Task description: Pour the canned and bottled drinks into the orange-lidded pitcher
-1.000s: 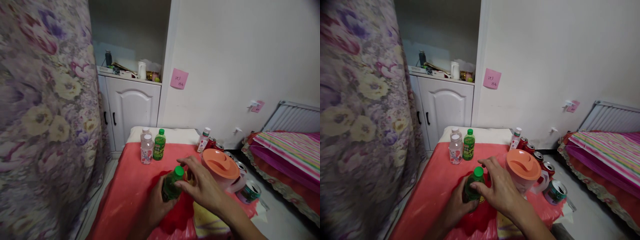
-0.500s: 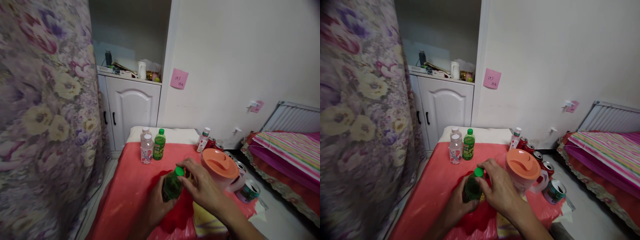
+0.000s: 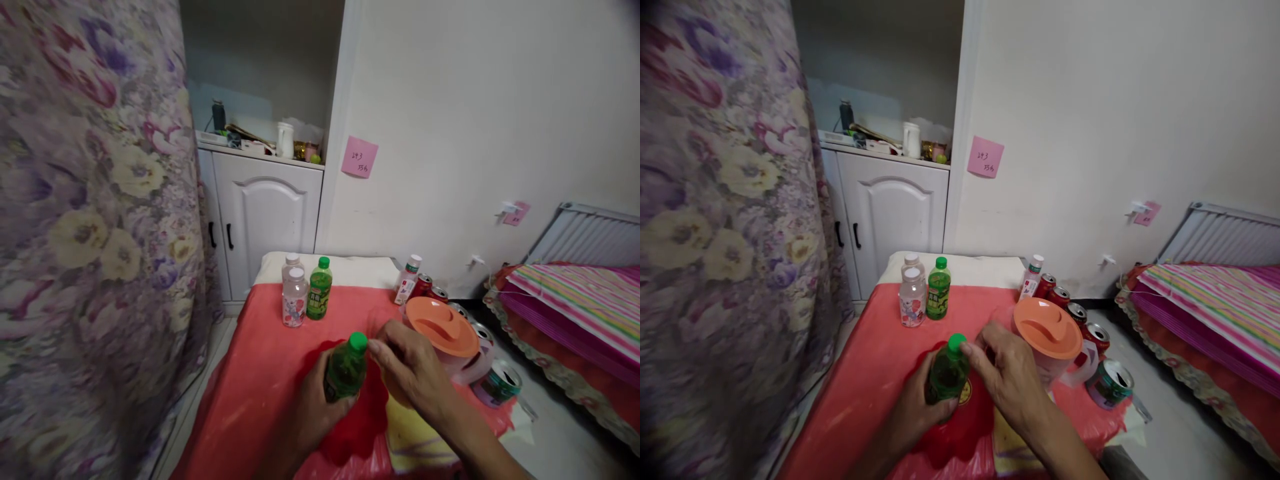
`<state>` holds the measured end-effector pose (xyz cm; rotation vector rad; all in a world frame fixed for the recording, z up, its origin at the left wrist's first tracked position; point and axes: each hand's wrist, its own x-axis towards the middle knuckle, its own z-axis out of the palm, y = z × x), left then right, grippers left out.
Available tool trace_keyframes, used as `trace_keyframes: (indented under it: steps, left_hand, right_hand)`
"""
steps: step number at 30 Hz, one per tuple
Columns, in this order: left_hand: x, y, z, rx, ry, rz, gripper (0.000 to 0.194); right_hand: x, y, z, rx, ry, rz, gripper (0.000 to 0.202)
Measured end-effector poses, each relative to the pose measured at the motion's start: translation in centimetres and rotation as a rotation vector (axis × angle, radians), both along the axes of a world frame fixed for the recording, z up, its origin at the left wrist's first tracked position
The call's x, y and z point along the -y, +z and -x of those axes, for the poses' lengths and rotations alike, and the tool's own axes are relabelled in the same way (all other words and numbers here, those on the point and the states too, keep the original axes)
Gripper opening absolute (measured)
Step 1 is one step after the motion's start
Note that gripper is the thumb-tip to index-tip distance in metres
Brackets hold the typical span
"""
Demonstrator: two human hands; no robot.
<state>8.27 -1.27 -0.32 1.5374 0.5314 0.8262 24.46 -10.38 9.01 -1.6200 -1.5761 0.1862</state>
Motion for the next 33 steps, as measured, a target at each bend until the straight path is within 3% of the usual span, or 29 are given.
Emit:
trace_keyframes:
  steps: [2, 6, 9, 14, 18, 22, 26, 30, 33]
  left_hand:
    - [0.04, 0.09, 0.02, -0.016, 0.016, 0.012, 0.066]
    - [-0.02, 0.39, -0.1, -0.006, 0.017, 0.02, 0.065]
    - [-0.12, 0.4, -0.11, 0.002, 0.012, 0.015, 0.063]
    - [-0.09, 0.23, 0.01, -0.023, 0.015, -0.003, 0.062]
    - [-0.04, 0.05, -0.03, -0.018, 0.01, -0.007, 0.06]
    - [-0.03, -0.23, 0.0, -0.021, 0.003, -0.038, 0.063]
    - [0.13, 0.11, 0.08, -0.033, 0.002, -0.012, 0.065]
    - [0.13, 0.35, 0.0, -0.012, -0.026, -0.01, 0.064]
    - [-0.02, -0.05, -0.07, -0.018, -0.021, -0.03, 0.062]
  right_hand:
    - [-0.01, 0.03, -0.27, 0.003, -0.015, -0.035, 0.041]
    - [-0.06, 0.1, -0.27, -0.009, 0.012, -0.083, 0.022]
    - [0.09, -0.23, 0.04, -0.039, 0.074, -0.023, 0.025]
    - [0.43, -0.54, 0.14, -0.068, 0.022, -0.024, 0.044]
    - [0.26, -0.19, 0.1, -0.06, 0.01, -0.087, 0.024]
    - [0.26, -0.48, 0.28, -0.056, 0.045, -0.02, 0.024]
    - [0.44, -0.81, 0.39, -0.089, -0.011, -0.04, 0.042]
    - [0.2, -0.61, 0.42, -0.02, -0.028, -0.139, 0.017]
    - [-0.17, -0.59, 0.46, 0.069, 0.052, -0.031, 0.034]
